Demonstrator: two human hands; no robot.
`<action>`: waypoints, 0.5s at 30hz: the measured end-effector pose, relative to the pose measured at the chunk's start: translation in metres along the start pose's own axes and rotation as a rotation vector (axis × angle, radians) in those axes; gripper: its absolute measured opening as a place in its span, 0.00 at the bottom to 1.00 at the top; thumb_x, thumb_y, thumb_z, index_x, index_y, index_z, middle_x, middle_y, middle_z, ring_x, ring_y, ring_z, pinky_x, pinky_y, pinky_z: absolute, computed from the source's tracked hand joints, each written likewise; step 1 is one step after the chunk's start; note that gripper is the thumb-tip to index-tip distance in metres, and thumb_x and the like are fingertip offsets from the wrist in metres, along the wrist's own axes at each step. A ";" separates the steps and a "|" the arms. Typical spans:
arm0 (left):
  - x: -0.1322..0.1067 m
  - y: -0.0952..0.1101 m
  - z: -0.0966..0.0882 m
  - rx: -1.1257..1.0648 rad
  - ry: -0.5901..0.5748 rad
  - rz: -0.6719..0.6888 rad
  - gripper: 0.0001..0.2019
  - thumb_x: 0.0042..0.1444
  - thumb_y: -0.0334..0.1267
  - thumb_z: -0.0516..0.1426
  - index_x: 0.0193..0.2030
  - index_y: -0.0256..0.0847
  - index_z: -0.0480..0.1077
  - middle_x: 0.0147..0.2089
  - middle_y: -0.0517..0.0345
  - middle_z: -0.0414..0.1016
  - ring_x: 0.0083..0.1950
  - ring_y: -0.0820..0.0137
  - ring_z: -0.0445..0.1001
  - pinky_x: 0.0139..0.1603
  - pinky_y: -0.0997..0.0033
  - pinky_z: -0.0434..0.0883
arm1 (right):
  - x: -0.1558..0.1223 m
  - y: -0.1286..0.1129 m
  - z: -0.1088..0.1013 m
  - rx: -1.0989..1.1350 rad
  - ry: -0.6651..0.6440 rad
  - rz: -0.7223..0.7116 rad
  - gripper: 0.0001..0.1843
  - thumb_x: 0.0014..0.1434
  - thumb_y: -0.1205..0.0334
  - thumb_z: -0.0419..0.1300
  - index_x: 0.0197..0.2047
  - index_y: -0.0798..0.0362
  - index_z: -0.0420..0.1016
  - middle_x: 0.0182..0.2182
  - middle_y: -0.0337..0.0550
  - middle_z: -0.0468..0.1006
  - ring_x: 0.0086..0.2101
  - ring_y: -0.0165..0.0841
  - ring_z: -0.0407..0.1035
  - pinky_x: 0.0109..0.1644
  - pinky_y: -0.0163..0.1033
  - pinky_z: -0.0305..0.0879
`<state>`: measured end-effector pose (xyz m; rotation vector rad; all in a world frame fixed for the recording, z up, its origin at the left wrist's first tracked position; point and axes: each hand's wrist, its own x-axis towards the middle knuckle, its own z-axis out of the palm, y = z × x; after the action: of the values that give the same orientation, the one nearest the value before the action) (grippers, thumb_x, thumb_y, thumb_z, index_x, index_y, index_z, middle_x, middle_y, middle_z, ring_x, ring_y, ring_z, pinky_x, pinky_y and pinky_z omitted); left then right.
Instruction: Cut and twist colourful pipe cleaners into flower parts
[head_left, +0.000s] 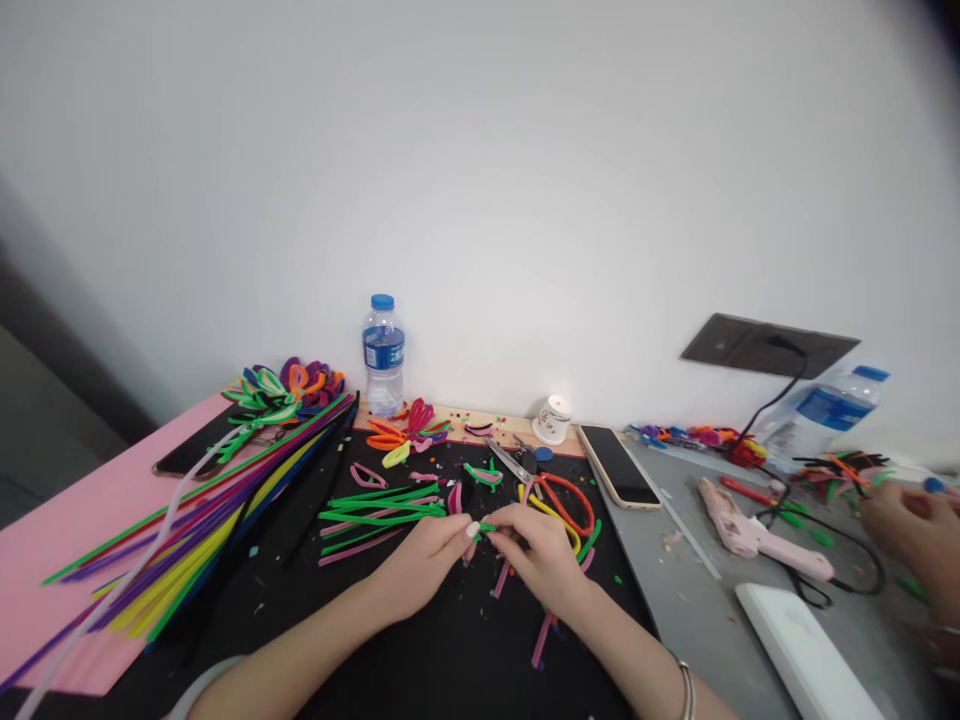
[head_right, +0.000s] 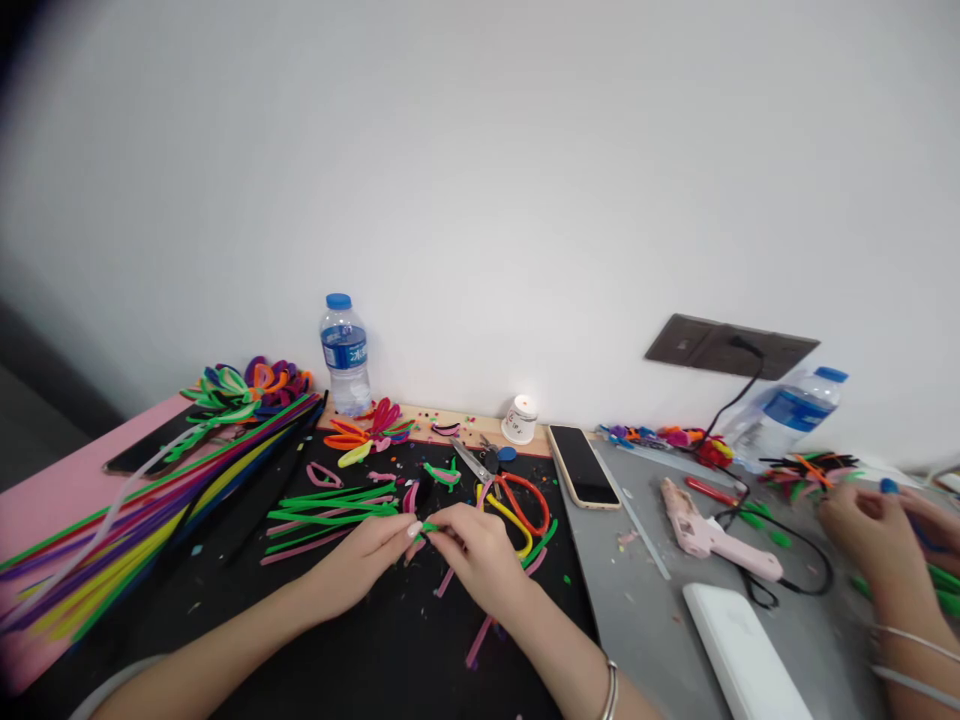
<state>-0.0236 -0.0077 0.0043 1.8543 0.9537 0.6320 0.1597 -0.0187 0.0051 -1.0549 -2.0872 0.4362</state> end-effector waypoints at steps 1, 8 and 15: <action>0.000 0.000 0.000 -0.005 0.000 -0.003 0.19 0.61 0.44 0.40 0.24 0.38 0.59 0.23 0.65 0.58 0.27 0.74 0.59 0.30 0.75 0.55 | 0.000 0.001 0.000 -0.013 0.001 -0.017 0.05 0.57 0.66 0.55 0.38 0.53 0.71 0.27 0.41 0.74 0.27 0.29 0.68 0.32 0.32 0.64; 0.000 -0.001 0.002 -0.079 -0.012 -0.037 0.20 0.61 0.47 0.41 0.24 0.38 0.60 0.21 0.66 0.54 0.25 0.75 0.55 0.26 0.76 0.53 | -0.002 0.004 -0.003 -0.067 -0.042 -0.106 0.05 0.60 0.66 0.52 0.39 0.53 0.68 0.31 0.42 0.75 0.31 0.30 0.69 0.35 0.33 0.64; 0.001 -0.004 0.003 -0.145 -0.022 -0.086 0.20 0.60 0.48 0.41 0.25 0.38 0.60 0.19 0.68 0.50 0.21 0.76 0.51 0.22 0.76 0.49 | -0.002 0.002 -0.006 -0.113 -0.094 -0.103 0.05 0.61 0.64 0.51 0.39 0.52 0.67 0.32 0.44 0.75 0.32 0.32 0.69 0.37 0.35 0.63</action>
<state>-0.0221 -0.0070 -0.0003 1.6803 0.9434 0.6110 0.1656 -0.0193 0.0073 -1.0019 -2.2610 0.3259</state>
